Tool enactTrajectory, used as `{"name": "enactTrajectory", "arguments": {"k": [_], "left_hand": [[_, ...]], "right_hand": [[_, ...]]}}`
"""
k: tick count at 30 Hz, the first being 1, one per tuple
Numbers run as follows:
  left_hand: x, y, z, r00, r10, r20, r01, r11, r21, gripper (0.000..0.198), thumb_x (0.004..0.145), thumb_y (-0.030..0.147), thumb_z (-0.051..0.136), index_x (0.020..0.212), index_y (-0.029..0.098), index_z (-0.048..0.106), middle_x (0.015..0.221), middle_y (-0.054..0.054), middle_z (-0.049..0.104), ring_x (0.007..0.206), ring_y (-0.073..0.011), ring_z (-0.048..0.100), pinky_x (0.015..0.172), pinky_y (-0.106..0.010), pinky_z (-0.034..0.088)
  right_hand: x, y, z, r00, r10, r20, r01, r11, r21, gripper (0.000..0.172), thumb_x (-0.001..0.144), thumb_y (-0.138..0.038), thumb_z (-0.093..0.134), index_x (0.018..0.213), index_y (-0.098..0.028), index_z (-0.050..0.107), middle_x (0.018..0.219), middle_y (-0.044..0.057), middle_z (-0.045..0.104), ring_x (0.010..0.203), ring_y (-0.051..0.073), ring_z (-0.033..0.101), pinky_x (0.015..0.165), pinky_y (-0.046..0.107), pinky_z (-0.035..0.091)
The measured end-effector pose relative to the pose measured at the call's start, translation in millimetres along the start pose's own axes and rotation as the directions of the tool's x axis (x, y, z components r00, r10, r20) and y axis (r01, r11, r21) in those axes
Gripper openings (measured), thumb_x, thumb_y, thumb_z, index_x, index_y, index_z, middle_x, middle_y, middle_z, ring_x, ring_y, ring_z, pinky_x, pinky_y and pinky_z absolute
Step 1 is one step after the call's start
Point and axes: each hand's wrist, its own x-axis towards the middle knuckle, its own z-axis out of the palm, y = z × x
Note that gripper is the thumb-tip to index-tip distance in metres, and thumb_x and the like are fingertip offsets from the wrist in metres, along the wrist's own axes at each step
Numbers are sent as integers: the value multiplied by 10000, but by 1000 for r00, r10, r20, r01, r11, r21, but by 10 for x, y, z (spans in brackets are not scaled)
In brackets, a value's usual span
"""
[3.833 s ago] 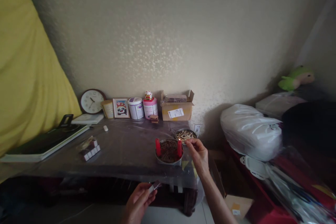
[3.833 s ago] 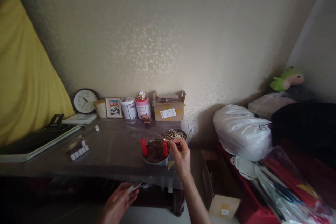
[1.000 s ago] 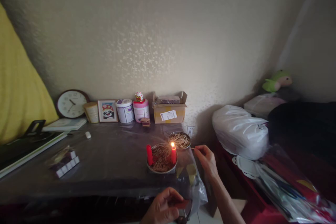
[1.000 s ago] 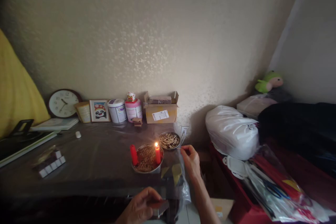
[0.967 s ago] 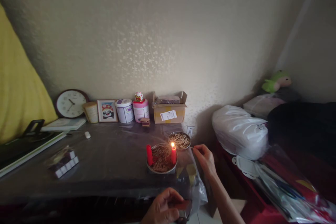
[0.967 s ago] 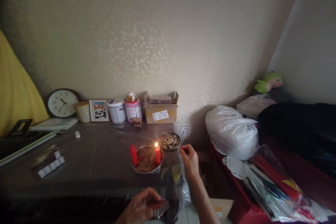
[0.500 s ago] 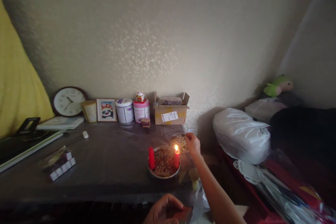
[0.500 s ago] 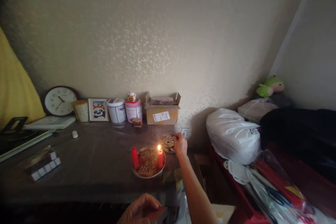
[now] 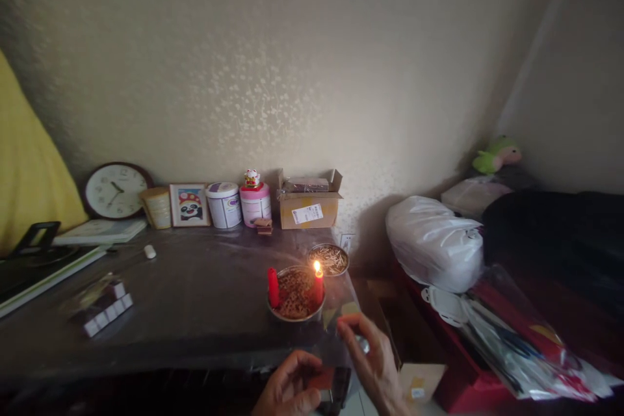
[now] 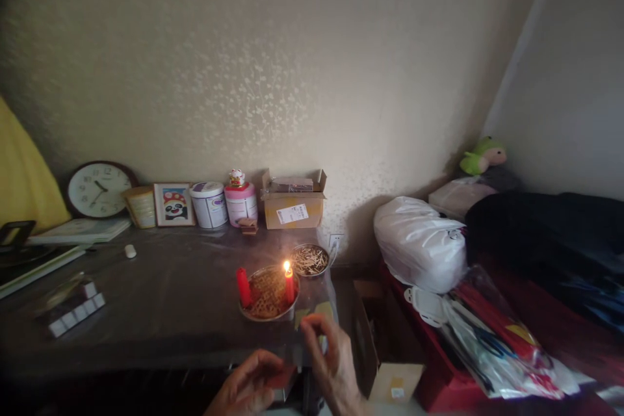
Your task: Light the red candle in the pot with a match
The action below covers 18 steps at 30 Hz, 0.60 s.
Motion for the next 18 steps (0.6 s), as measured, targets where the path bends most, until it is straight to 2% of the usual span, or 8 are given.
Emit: {"name": "enactTrajectory", "arguments": {"k": [3,6,12,18], "left_hand": [[-34,32,26,1000,30,0,-30,998,53,355,620,401,805,876,193,673,879,-61,706,875,-224,617,790,-325,415],[-49,34,41,999,40,14,-41,996,74,337,630,392,797,866,191,666,838,-51,706,828,-210,615,760,-317,423],[-34,-16,23,999,37,18,-38,996,81,320,640,367,798,867,194,653,838,-39,698,824,-194,600,759,-301,417],[-47,77,68,999,38,13,-39,995,88,316,643,344,803,858,185,635,774,-13,645,739,-153,559,710,-284,403]], "right_hand": [[-258,-56,111,981,-139,134,143,990,-15,236,923,-361,489,804,-214,631,750,21,653,687,156,624,638,223,488],[-358,-11,187,956,-215,197,221,975,-6,280,951,-357,431,792,-213,611,749,24,638,698,147,622,641,214,492],[-370,21,182,956,-186,228,195,981,-20,323,963,-403,391,810,-214,604,739,20,628,676,142,626,627,211,503],[-358,16,112,933,-233,274,229,972,47,165,926,-363,497,926,-269,632,882,29,682,815,167,683,748,230,545]]}}
